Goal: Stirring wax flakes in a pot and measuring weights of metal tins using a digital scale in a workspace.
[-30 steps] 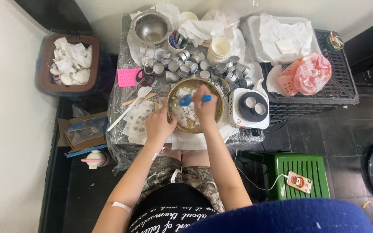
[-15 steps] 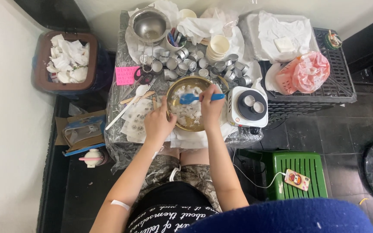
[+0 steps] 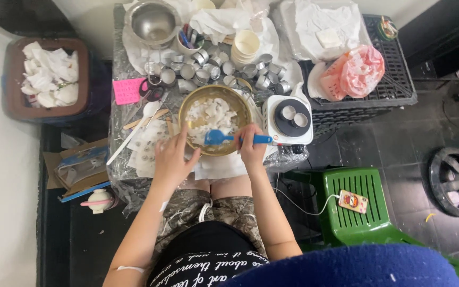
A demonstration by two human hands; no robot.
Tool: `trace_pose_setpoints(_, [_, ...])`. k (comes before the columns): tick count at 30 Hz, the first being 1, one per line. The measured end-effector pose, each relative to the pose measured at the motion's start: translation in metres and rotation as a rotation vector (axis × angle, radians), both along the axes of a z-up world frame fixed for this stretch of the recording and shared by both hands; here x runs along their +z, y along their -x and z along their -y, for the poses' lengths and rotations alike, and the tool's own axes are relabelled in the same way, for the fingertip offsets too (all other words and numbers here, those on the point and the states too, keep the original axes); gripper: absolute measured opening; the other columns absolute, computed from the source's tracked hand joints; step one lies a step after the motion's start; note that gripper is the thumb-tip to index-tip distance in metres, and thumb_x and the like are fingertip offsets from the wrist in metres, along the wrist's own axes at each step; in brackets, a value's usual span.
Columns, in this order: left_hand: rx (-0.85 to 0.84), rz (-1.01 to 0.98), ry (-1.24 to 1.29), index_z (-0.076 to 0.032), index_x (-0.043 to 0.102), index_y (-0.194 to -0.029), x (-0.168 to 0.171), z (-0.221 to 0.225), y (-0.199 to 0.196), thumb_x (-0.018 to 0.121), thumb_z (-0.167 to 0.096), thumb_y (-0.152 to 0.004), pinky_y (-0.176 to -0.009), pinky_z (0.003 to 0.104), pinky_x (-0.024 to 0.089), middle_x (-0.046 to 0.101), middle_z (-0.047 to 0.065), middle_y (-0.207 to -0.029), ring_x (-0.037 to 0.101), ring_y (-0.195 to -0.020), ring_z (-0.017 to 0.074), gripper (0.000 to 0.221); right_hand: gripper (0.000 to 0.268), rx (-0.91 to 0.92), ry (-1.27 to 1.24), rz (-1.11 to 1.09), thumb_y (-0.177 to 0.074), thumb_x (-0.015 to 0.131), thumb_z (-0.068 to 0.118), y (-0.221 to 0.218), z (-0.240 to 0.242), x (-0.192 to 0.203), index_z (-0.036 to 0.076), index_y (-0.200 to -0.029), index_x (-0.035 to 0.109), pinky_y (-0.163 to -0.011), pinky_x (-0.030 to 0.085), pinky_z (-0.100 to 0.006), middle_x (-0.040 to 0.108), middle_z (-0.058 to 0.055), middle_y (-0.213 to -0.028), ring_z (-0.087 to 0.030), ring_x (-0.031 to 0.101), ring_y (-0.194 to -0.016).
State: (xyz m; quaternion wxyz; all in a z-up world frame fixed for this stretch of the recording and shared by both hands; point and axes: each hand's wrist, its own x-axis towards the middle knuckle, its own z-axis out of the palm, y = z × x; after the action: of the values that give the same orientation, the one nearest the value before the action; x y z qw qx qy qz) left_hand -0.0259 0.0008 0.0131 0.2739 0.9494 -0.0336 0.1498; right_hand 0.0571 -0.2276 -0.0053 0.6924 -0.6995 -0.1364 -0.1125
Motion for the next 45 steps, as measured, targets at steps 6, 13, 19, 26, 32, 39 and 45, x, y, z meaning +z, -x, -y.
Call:
trace_pose_setpoints(6, [0.007,0.019,-0.014,-0.01,0.064,-0.136,0.006,-0.007,-0.001,0.071,-0.04,-0.091,-0.11,0.049,0.033,0.072,0.015,-0.119,0.065,-0.114,0.0345,0.055,0.036,-0.196,-0.288,-0.014,-0.114,0.043,0.027,-0.028,0.009,0.004,0.009,-0.083,0.048,-0.042,0.033,-0.024,0.061,-0.005,-0.066,-0.009,0.046,-0.045])
trace_pose_setpoints(13, [0.004,0.117,0.182,-0.007,0.067,-0.116,-0.001,0.003,-0.006,0.074,-0.03,-0.089,-0.1,0.044,0.038,0.072,0.011,-0.103,0.065,-0.104,0.0303,0.035,0.021,0.036,0.275,0.046,-0.105,0.052,0.019,0.003,-0.012,0.015,0.004,-0.093,0.059,-0.058,0.052,-0.029,0.064,-0.006,-0.077,-0.014,0.066,-0.064])
trace_pose_setpoints(19, [0.028,0.142,0.233,-0.01,0.068,-0.1,0.002,0.006,-0.007,0.074,-0.024,-0.084,-0.091,0.042,0.037,0.07,0.003,-0.082,0.065,-0.084,0.0233,0.022,0.033,0.244,0.292,0.02,-0.112,0.051,0.022,0.003,0.017,0.013,0.006,-0.085,0.059,-0.06,0.047,-0.028,0.062,-0.004,-0.072,-0.014,0.059,-0.063])
trace_pose_setpoints(26, [0.014,0.099,0.273,-0.013,0.067,-0.092,0.001,0.006,-0.008,0.073,-0.025,-0.085,-0.081,0.036,0.037,0.056,-0.002,-0.061,0.055,-0.057,0.0174,0.015,0.027,-0.053,0.001,-0.048,-0.109,0.049,0.016,-0.002,0.004,0.023,0.005,-0.085,0.056,-0.051,0.043,-0.025,0.065,-0.004,-0.072,-0.009,0.057,-0.055])
trace_pose_setpoints(32, [0.037,0.126,0.312,-0.014,0.065,-0.09,-0.001,0.006,-0.006,0.073,-0.024,-0.084,-0.078,0.035,0.038,0.057,-0.002,-0.063,0.055,-0.056,0.0164,0.014,0.034,-0.034,0.02,-0.157,-0.111,0.048,0.02,0.011,0.009,0.007,0.007,-0.081,0.057,-0.046,0.04,-0.023,0.061,-0.003,-0.065,-0.008,0.053,-0.05])
trace_pose_setpoints(39, [0.033,0.126,0.314,-0.013,0.065,-0.088,-0.004,0.004,-0.008,0.071,-0.021,-0.08,-0.078,0.037,0.038,0.056,-0.001,-0.06,0.055,-0.056,0.0178,0.013,0.04,-0.139,-0.08,-0.016,-0.113,0.046,0.026,0.002,0.037,0.007,0.008,-0.078,0.049,-0.044,0.033,-0.022,0.058,-0.004,-0.063,-0.007,0.044,-0.048])
trace_pose_setpoints(45, [0.015,0.085,0.35,-0.013,0.064,-0.089,-0.004,0.003,-0.008,0.07,-0.021,-0.08,-0.081,0.037,0.04,0.056,-0.001,-0.06,0.055,-0.054,0.0174,0.013,0.04,0.082,0.014,-0.054,-0.113,0.044,0.026,0.004,0.006,0.006,0.006,-0.079,0.05,-0.047,0.035,-0.024,0.055,-0.003,-0.065,-0.009,0.046,-0.051])
